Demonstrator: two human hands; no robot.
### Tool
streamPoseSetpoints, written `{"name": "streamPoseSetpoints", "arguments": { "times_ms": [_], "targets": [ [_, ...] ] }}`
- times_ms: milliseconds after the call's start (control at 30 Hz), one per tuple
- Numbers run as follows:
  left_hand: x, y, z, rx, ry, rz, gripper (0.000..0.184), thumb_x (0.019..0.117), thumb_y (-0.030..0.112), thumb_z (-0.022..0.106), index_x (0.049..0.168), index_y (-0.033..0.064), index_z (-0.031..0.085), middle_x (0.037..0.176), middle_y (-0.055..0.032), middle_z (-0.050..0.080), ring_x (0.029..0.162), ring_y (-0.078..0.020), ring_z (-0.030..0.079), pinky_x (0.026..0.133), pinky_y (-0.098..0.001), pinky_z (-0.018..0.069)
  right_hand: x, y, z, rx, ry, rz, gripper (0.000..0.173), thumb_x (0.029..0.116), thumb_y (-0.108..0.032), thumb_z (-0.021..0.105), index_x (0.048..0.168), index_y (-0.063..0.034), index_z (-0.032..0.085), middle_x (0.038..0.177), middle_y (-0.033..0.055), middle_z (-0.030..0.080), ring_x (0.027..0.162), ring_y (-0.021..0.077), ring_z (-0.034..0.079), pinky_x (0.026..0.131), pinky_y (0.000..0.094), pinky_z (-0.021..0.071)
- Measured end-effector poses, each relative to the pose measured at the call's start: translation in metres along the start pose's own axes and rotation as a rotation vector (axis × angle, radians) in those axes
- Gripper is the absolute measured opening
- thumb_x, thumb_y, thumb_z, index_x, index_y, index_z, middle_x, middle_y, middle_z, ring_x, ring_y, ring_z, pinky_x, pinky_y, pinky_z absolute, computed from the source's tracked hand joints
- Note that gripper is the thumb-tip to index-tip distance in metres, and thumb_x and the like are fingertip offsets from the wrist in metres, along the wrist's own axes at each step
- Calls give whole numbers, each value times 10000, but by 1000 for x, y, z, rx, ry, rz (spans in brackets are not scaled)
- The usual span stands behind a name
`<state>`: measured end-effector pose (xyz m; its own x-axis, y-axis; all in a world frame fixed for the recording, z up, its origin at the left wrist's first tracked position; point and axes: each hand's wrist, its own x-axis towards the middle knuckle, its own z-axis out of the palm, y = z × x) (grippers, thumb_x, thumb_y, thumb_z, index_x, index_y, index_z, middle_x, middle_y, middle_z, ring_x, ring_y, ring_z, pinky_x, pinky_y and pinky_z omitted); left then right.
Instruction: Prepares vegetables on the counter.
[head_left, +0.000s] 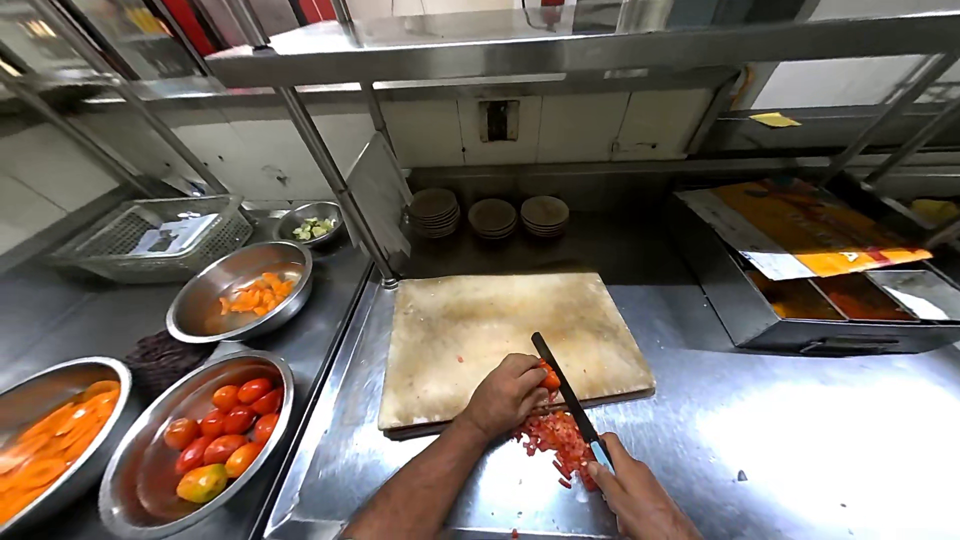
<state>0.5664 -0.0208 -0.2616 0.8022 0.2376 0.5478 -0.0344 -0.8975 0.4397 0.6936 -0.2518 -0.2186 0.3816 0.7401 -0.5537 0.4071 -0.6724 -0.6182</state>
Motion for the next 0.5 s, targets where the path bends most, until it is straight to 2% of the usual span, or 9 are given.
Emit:
{"name": "streamPoseSetpoints", "arguments": {
  "times_ms": [167, 367, 500],
  "targets": [
    [1, 0, 0, -15, -29, -31, 253, 1025, 251, 609, 1123, 49, 725, 1186, -131, 696, 1184, -260, 647, 1041, -381, 529, -10, -17, -19, -171, 84, -54, 418, 1068, -339, 488, 1389, -71, 472, 880, 176, 682, 814, 368, 702, 753, 550, 561],
    [1, -1, 0, -15, -19, -42, 245, 1020, 247, 615, 1121, 55, 730, 1193, -124, 699, 1181, -240, 649, 1039, -359, 527, -6, -35, -27, -360, 7, -1, 418, 1082, -350, 463, 1408, -89, 448, 930, 192, 695, 897, 393, 710, 813, 554, 556],
    [1, -2, 1, -22, -25, -47, 241, 1018, 245, 617, 1102, 53, 736, 1192, -116, 705, 1177, -231, 654, 1033, -354, 531, 15, -59, -28, -414, -1, 16, 447, 1101, -374, 411, 1437, -80, 412, 1004, 196, 691, 971, 384, 707, 864, 547, 555]
  ]
}}
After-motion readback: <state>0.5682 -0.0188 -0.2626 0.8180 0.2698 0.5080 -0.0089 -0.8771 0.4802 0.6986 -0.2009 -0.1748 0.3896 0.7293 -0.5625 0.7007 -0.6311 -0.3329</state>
